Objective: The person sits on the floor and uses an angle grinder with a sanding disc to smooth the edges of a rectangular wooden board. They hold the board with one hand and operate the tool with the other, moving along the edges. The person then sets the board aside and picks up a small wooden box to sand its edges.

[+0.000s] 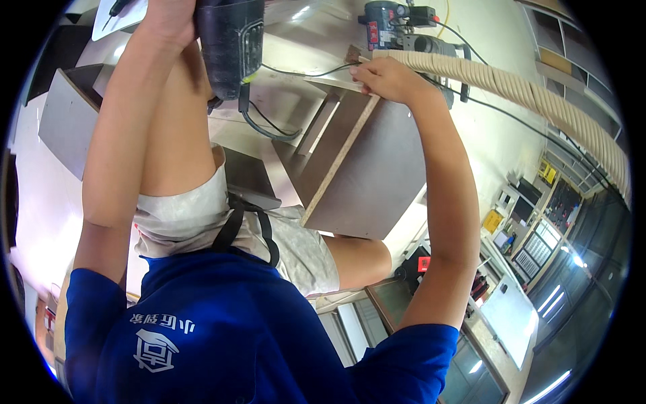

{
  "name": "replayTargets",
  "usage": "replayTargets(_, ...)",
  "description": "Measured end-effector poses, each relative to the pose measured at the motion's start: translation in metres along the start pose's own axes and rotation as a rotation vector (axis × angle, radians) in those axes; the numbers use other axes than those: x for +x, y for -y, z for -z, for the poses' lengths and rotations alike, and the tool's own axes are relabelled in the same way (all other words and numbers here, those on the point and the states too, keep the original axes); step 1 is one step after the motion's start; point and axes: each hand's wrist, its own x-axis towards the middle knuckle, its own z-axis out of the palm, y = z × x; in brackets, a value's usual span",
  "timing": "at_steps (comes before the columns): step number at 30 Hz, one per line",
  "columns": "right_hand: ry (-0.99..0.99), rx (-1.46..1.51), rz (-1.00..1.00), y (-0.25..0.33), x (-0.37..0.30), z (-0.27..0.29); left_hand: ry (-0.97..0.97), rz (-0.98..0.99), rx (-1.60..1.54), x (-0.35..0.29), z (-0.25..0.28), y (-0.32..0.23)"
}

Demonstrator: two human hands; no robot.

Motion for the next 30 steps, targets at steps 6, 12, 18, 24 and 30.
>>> replayTargets(6, -0.005, 0.108, 0.113, -0.020, 0.001, 0.004, 0.236, -0.215, -0.119, 0.003, 0.019, -0.002)
replayTargets(12, -0.045, 0.102, 0.170, -0.019, -0.012, 0.007, 0.022, -0.014, -0.049, 0.005, 0.006, -0.008)
replayTargets(18, -0.127, 0.043, 0.234, -0.024, -0.018, -0.002, 0.191, -0.061, -0.089, 0.004, 0.016, 0.001)
replayTargets(24, -0.473, 0.210, 0.237, -0.019, -0.039, -0.012, 0.074, 0.112, -0.061, 0.003, 0.004, 0.002)
replayTargets(30, -1.024, 0.127, 0.092, -0.090, -0.124, -0.060, 0.305, 0.217, -0.160, 0.014, -0.008, 0.025)
